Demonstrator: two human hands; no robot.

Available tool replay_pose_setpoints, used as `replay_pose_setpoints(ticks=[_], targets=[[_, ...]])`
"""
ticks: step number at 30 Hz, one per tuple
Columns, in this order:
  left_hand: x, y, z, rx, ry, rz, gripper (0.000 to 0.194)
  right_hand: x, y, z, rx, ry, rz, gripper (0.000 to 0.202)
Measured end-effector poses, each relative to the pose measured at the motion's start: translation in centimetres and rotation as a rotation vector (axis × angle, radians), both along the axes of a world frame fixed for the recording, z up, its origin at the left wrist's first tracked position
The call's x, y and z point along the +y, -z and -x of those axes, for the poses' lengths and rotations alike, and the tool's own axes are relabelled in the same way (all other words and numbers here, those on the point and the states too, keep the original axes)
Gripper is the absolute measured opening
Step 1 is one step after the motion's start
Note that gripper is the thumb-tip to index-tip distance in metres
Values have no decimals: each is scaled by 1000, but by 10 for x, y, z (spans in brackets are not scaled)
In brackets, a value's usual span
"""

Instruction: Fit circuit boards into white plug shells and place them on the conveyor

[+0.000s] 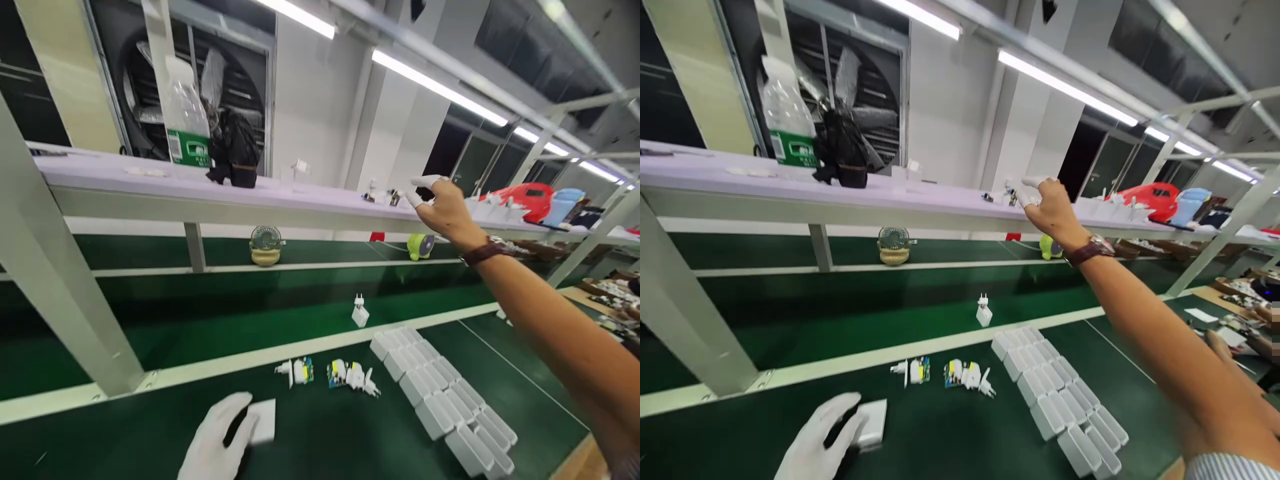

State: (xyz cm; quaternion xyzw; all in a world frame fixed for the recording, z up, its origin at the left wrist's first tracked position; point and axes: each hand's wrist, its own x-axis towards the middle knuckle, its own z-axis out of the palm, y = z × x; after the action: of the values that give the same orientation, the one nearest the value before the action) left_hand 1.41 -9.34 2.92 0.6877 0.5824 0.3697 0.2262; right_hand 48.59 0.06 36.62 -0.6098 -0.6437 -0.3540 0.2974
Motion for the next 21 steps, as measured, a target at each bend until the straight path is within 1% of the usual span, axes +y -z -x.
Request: replay_pose_setpoints(ticks=[1, 2, 3, 4, 5, 7, 9, 11, 13, 14, 15, 17, 19, 21], targets=[[1, 5, 0, 50, 26, -10, 37, -17, 13, 8, -60, -104, -25, 41], [1, 10, -1, 97, 47, -14, 41, -35, 28, 17, -123, -192, 0, 41], [0, 14, -2, 137, 62, -22, 44, -53, 45, 27, -184, -269, 51, 39], [-1, 18, -3, 169, 79, -29, 46, -70, 64, 38, -239, -340, 142, 36], [-2, 21, -5, 194, 93, -39, 49, -85, 86, 49, -280, -406, 233, 34], [-5, 28, -10, 233, 123, -63, 56, -108, 134, 71, -304, -454, 441, 32], [-8, 34, -16, 276, 156, -82, 63, -120, 184, 93, -263, -487, 611, 32], [-9, 39, -20, 319, 178, -92, 69, -121, 231, 114, -195, -465, 785, 31], [-9, 43, -23, 346, 190, -104, 68, -113, 269, 136, -153, -462, 843, 37], [-9, 45, -24, 351, 189, -109, 66, -107, 284, 147, -144, -469, 850, 41], [-9, 46, -24, 349, 186, -110, 64, -100, 297, 157, -132, -465, 853, 42], [-9, 49, -22, 332, 174, -102, 61, -83, 318, 175, -108, -443, 864, 38], [-10, 49, -19, 300, 161, -88, 60, -69, 333, 187, -85, -418, 874, 30], [-12, 46, -17, 259, 142, -82, 60, -61, 344, 193, -64, -407, 871, 25]])
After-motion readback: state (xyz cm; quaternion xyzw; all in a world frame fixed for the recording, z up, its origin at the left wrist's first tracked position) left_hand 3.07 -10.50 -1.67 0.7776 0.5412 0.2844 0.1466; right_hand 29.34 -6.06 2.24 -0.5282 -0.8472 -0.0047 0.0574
